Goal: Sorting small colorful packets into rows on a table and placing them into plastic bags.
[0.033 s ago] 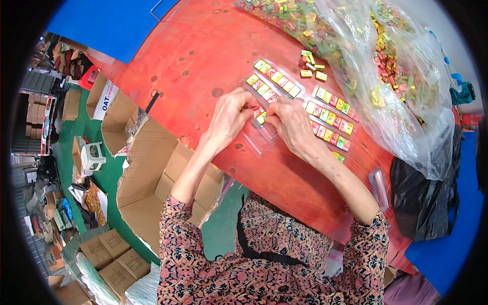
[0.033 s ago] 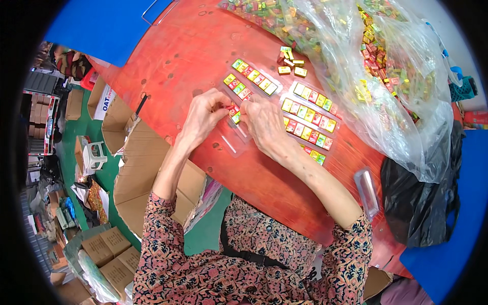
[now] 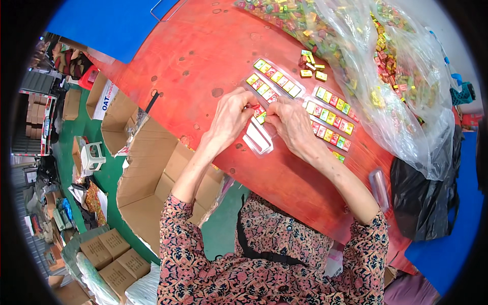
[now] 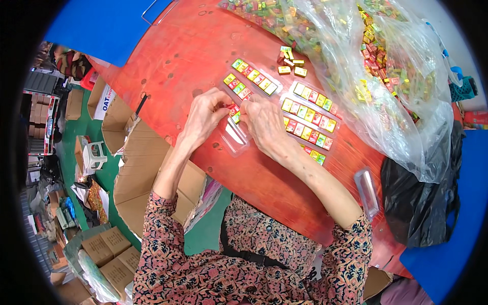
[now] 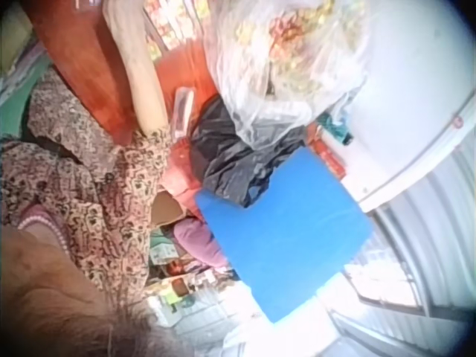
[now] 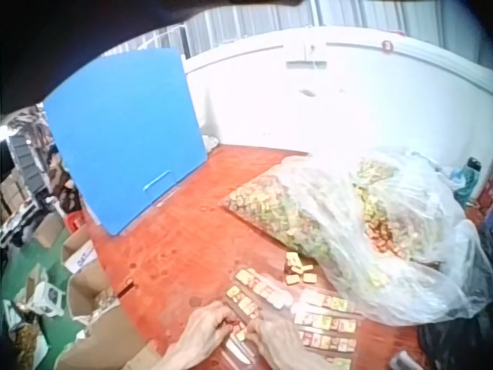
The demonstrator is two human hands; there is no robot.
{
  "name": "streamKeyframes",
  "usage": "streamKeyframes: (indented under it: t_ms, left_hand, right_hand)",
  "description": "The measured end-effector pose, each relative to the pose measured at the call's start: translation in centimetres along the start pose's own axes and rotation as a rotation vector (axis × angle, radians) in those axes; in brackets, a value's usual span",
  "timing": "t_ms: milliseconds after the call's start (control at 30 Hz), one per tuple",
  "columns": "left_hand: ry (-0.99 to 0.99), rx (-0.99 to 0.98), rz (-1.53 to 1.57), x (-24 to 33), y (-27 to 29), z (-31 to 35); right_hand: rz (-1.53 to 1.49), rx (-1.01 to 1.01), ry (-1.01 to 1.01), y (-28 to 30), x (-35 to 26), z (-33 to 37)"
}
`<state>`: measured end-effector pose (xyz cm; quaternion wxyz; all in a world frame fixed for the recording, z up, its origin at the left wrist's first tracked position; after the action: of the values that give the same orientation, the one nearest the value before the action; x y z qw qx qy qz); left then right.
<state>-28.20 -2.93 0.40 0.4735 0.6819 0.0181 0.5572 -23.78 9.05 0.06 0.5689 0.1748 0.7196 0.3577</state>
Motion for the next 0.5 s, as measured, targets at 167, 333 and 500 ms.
streamKeyframes:
  t_ms: [167, 333, 500]
  left_hand:
    - [-0.097, 0.043, -0.125, 1.1, 0.2, -0.1]
    - [0.058, -0.030, 0.022, 1.5, 0.8, 0.2]
    - [-0.010, 0.019, 0.098, 3.6, 0.3, 0.5]
  right_hand:
    - [0.014, 0.024, 0.013, 0.2, 0.1, 0.1]
    - [-0.066, 0.035, 0.019, 1.0, 0.6, -0.5]
    - [-0.434, 0.006, -0.117, 1.0, 1.6, -1.1]
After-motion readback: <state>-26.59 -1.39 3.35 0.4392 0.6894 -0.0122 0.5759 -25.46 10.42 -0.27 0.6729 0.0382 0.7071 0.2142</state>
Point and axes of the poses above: each hand's wrist, its own z-axis away from the middle knuckle, its own y-axis out of the back of the hand, x = y × z, the point moved 9 cm from there along -z, towards the middle knuckle, and after that the axes turned 14 degrees about -x, right-handed, at the moved point
